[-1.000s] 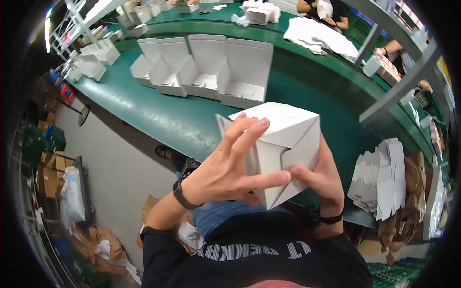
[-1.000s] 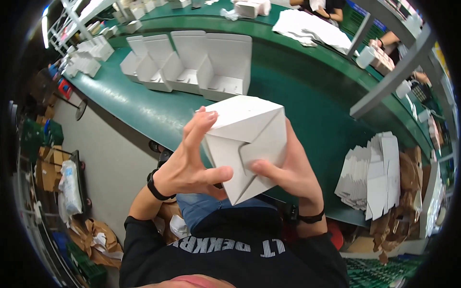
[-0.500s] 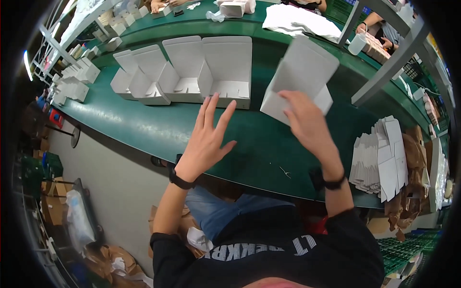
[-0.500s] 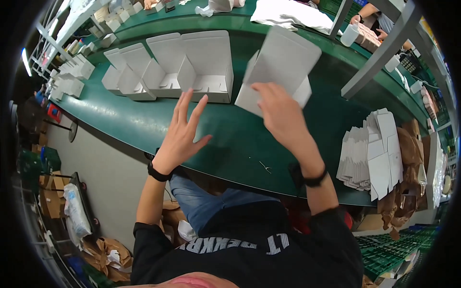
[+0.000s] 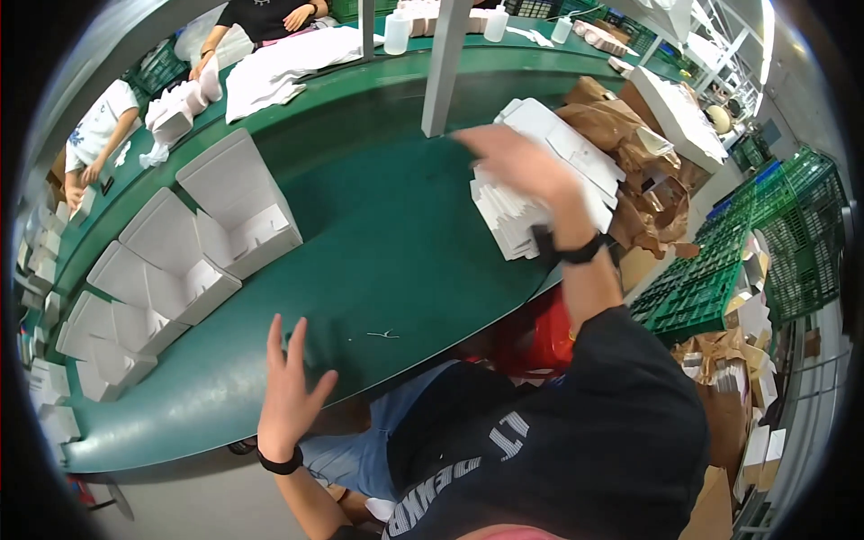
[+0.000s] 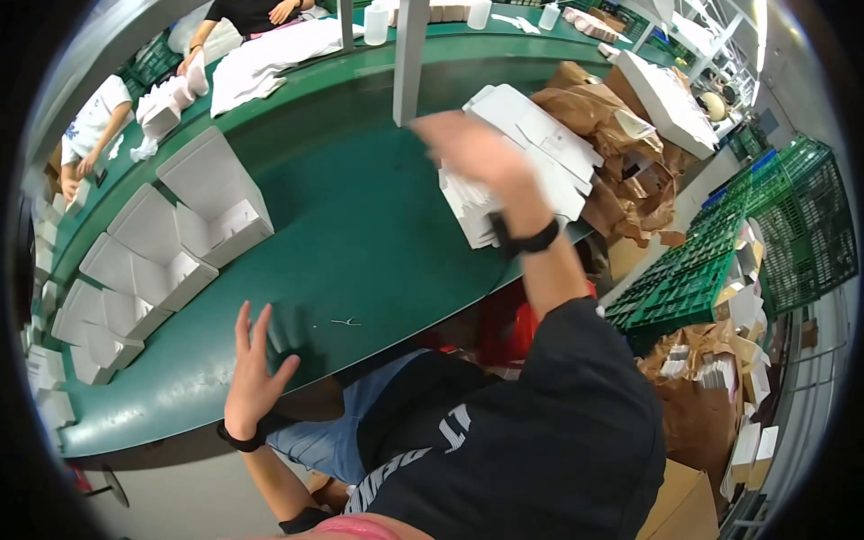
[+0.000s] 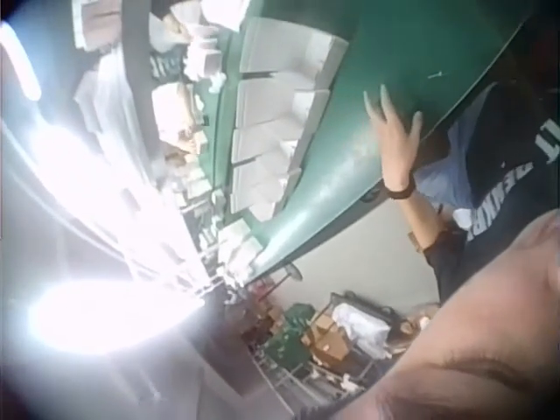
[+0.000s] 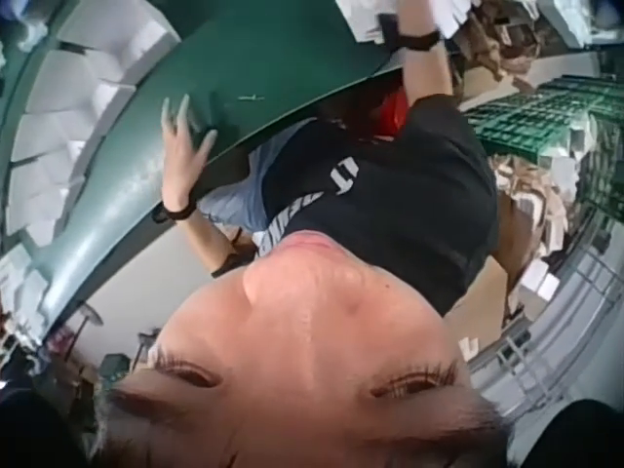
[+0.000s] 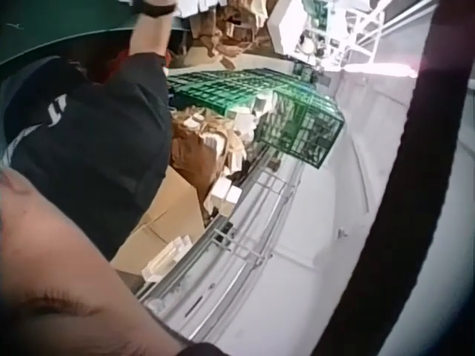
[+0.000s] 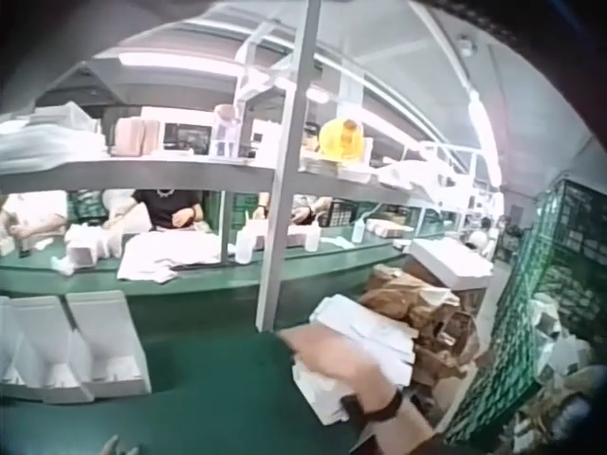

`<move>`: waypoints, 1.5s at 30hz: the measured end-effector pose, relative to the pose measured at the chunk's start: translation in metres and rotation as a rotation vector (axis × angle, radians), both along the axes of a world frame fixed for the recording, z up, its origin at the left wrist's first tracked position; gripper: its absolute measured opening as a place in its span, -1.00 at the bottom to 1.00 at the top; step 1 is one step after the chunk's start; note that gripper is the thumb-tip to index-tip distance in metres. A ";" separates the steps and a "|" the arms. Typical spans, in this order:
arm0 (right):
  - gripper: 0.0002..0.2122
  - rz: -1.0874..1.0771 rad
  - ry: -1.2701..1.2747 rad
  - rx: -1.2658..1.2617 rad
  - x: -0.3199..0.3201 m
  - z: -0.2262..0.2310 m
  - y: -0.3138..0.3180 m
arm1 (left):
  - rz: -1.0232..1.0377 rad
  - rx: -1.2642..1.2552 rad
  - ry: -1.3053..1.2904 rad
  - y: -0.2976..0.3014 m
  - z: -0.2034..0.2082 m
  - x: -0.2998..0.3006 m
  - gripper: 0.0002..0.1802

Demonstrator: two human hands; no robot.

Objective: Folding cardboard boxes and placing electronic components with attached cables into them on an assembly line.

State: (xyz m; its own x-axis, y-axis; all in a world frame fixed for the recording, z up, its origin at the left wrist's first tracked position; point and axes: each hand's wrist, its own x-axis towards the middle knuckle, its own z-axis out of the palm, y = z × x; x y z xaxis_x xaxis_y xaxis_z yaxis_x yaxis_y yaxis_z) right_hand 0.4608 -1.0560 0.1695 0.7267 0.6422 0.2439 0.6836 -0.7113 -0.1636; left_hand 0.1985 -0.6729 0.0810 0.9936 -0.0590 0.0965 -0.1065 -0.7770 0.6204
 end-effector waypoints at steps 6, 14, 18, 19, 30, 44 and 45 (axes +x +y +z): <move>-0.28 -0.101 0.276 -0.247 0.017 0.020 -0.192 | -0.243 -0.224 0.143 -0.056 0.000 0.014 -0.09; -0.32 -0.533 0.466 -0.192 0.086 -0.021 -0.280 | -0.276 -1.147 0.389 -0.242 -0.083 0.125 -0.10; -0.28 -0.644 0.581 -0.433 0.093 -0.012 -0.252 | -0.155 -1.120 0.304 -0.285 -0.064 0.179 -0.03; -0.26 -0.720 0.624 -0.527 0.093 -0.011 -0.245 | -0.111 -1.140 0.290 -0.288 -0.060 0.189 -0.01; -0.14 -0.740 0.633 0.015 0.069 -0.061 -0.266 | -0.082 -1.024 0.242 -0.326 -0.048 0.211 0.09; -0.55 -0.429 0.351 0.323 0.046 -0.092 -0.256 | -0.048 -1.233 0.178 -0.292 -0.054 0.200 0.09; -0.55 -0.456 0.357 0.334 0.040 -0.097 -0.273 | -0.045 -1.229 0.186 -0.290 -0.055 0.202 0.07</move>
State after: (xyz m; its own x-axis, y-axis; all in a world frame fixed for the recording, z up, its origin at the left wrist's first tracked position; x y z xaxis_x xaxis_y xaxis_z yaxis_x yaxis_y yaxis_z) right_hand 0.5006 -1.3291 0.0723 0.9805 0.1832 0.0706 0.1893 -0.7879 -0.5860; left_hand 0.4005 -0.9630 0.0258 0.9975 -0.0634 -0.0304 0.0498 0.3315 0.9421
